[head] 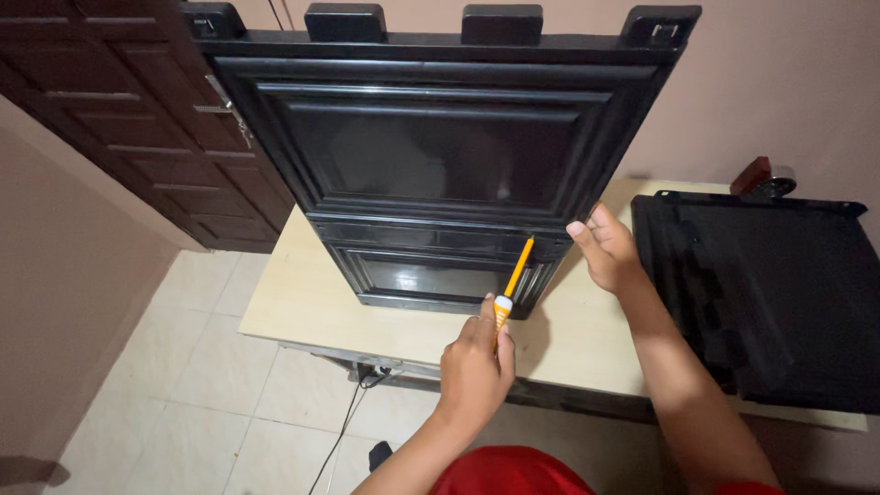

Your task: The person uses a yellow utility knife to pry apart a black plastic storage unit on a table. They remove the front panel, then a white foam insert, and finally separate the side panels, leaving the components disassembled on the table.

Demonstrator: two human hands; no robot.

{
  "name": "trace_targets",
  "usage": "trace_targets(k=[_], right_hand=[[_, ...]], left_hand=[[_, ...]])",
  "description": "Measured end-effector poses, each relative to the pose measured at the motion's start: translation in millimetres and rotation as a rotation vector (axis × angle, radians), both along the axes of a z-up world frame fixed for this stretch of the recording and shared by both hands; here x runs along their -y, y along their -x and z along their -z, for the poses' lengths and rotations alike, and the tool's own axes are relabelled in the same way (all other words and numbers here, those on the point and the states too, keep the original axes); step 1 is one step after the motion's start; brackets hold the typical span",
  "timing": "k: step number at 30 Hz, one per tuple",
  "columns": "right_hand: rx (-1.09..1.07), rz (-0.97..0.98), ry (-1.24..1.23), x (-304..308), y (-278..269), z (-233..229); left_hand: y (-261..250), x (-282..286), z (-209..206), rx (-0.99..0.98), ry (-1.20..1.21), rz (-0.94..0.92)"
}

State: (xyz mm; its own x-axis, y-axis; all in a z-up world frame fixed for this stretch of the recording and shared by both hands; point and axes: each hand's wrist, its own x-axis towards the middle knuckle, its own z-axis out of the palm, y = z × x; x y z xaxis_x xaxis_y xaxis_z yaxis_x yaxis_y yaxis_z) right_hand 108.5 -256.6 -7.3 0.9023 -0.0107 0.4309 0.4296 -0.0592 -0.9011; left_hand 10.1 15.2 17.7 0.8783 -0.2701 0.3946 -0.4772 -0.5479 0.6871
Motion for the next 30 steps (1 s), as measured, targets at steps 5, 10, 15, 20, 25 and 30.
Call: trace_targets(k=[5,10,15,20,25,30], right_hand=[[0.075,-0.078,-0.029,-3,4,-8],[0.085,-0.067,-0.004,-4,6,-10],[0.073,-0.018,-0.048,-9,6,-7],[0.281,0.236,-0.048,-25,22,11],[0.106,0.404,-0.318,-99,80,52],[-0.161,0.133,-0.315,-183,132,71]], left_hand=[[-4,4,16,0.120,0.075,0.005],[0,0,18,0.119,0.124,0.028],[3,-4,15,0.084,0.159,0.057],[16,-13,26,0.032,0.284,0.163],[17,-24,45,-0.036,0.393,0.172],[6,-38,45,-0.085,0.366,0.233]])
